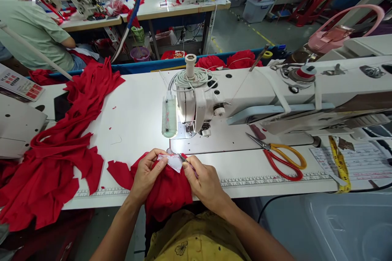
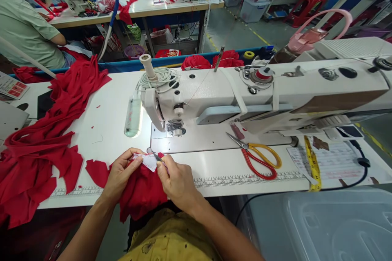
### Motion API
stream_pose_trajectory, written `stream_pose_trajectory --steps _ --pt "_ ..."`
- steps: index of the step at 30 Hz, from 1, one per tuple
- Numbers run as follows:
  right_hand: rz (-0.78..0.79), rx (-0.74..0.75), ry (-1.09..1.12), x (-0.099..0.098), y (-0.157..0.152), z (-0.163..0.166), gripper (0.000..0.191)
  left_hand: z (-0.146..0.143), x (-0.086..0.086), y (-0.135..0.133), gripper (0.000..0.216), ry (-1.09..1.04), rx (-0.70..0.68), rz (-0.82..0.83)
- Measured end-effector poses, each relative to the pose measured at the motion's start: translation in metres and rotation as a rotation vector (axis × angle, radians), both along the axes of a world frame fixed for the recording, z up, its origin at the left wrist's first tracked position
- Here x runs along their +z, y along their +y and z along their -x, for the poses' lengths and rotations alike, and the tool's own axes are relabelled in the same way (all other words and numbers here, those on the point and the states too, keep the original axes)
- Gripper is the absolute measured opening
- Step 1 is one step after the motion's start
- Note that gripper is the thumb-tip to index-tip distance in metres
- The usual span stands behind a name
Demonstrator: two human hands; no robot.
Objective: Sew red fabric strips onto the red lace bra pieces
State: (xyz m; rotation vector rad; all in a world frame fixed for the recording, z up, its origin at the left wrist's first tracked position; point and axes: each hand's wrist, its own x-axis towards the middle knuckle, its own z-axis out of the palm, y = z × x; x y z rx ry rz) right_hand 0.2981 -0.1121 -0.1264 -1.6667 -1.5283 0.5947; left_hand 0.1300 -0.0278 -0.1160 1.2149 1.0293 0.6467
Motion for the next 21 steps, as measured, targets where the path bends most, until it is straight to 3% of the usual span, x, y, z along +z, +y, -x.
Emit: stream_pose_trajectory --steps 6,10,12,17,21 --pt "-0.154 0.005 -0.005 0.005 0.008 -0.004 0.019 0.0 -0.001 -0.001 0.026 0.019 -0.016 -0.04" --pt "-0.341 0.075 -0.135 0.002 0.018 0.0 0.028 -0.001 -0.001 0.0 0.024 0.028 -0.04 -0.137" --pt "-0.372 0.034 -0.177 -0.002 0.02 0.0 0.024 -0.001 -0.002 0.0 0.022 0.025 -0.051 -0.151" --pt "-0.308 -0.219 -0.18 -0.002 0.013 -0.011 0.011 -0.003 -0.004 0.0 0.022 -0.008 -0.054 -0.137" --pt "-0.167 -0.174 -0.199 0.01 0.004 -0.011 0.02 -0.004 -0.005 0.001 0.024 -0.044 -0.052 -0.135"
